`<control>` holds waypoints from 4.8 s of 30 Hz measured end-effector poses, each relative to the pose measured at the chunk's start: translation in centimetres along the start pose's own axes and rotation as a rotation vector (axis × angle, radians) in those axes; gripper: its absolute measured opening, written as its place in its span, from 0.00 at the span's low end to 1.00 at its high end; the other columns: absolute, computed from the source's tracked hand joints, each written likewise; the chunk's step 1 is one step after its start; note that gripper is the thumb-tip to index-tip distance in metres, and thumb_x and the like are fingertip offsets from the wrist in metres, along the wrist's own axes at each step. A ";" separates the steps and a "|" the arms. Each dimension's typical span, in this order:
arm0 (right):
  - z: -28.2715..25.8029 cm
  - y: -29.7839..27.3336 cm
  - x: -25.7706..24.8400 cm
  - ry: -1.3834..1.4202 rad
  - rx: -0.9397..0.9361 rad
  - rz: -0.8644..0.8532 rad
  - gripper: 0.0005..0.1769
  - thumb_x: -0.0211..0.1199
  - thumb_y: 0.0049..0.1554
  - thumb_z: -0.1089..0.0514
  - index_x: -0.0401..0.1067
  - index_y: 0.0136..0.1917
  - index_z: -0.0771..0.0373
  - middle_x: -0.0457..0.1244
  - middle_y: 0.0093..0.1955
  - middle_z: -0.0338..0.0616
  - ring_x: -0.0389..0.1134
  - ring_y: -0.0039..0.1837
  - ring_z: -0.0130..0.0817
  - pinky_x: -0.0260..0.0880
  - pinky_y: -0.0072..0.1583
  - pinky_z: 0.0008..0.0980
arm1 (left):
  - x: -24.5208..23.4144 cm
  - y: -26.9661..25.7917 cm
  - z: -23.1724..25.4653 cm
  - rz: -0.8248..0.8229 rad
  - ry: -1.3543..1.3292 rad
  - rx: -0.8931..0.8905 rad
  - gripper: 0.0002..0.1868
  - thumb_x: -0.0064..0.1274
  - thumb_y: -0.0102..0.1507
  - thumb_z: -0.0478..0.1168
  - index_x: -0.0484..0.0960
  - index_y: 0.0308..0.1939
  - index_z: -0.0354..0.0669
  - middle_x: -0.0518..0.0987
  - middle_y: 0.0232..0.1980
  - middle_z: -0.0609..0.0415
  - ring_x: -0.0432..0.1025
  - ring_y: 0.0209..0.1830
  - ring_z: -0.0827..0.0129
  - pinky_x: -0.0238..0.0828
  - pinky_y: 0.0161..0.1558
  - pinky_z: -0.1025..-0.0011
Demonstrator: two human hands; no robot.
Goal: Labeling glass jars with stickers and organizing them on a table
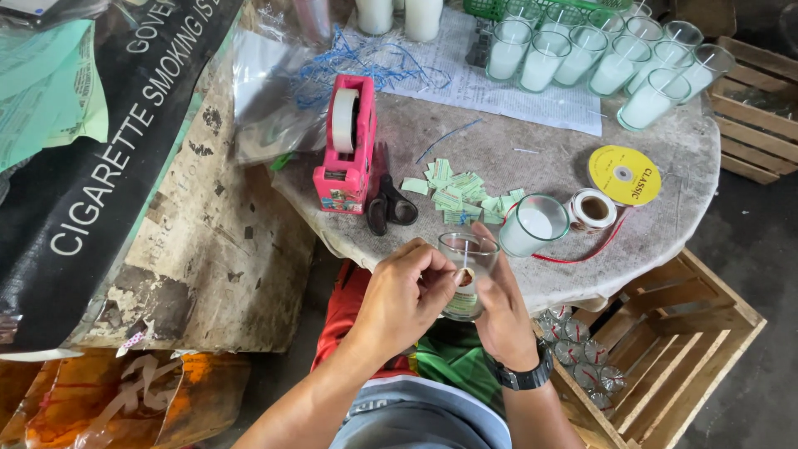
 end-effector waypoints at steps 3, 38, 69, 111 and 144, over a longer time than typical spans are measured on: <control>0.3 -0.3 0.5 0.041 -0.013 0.037 0.41 0.55 0.45 0.53 0.43 0.66 0.71 0.56 0.56 0.57 0.59 0.56 0.40 0.60 0.56 0.38 | -0.1 0.0 0.2 -0.011 -0.021 -0.022 0.02 0.50 0.51 0.34 0.74 0.25 0.39 0.68 0.21 0.50 0.68 0.19 0.67 0.68 0.18 0.77; -11.7 13.7 -6.2 -1.116 -0.281 -0.194 0.38 0.58 0.48 0.52 0.42 0.63 0.66 0.56 0.58 0.56 0.59 0.56 0.44 0.61 0.49 0.39 | -0.3 -1.0 -3.3 -0.225 -0.757 -0.154 0.10 0.44 0.59 0.43 0.65 0.27 0.43 0.68 0.22 0.57 0.63 0.21 0.76 0.61 0.26 0.81; -5.1 -2.3 -9.3 -0.852 -0.126 0.367 0.16 0.46 0.54 0.69 0.59 0.57 0.63 0.61 0.49 0.45 0.62 0.46 0.28 0.62 0.45 0.21 | -1.6 -1.6 -3.3 -0.107 -0.071 0.082 0.08 0.35 0.61 0.35 0.70 0.38 0.38 0.70 0.36 0.52 0.68 0.27 0.71 0.65 0.29 0.78; -0.1 1.7 -7.4 -1.151 -0.200 0.412 0.43 0.63 0.42 0.51 0.47 0.66 0.62 0.51 0.61 0.53 0.56 0.59 0.53 0.57 0.57 0.47 | 1.8 11.7 -11.1 -0.402 0.813 -0.081 0.10 0.52 0.48 0.46 0.69 0.27 0.50 0.68 0.39 0.51 0.66 0.44 0.49 0.62 0.44 0.57; 0.5 -4.5 0.8 0.186 0.006 0.211 0.41 0.56 0.46 0.53 0.42 0.67 0.66 0.47 0.65 0.48 0.51 0.64 0.37 0.49 0.62 0.33 | 1.3 -2.0 -2.0 -0.238 0.028 -0.136 0.11 0.55 0.50 0.39 0.67 0.29 0.45 0.71 0.23 0.60 0.64 0.21 0.74 0.61 0.26 0.75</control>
Point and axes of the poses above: each hand's wrist, its own y-axis towards the middle knuckle, its own x-axis out of the palm, z = x × y, the point moved 1 cm from there along y, towards the middle knuckle
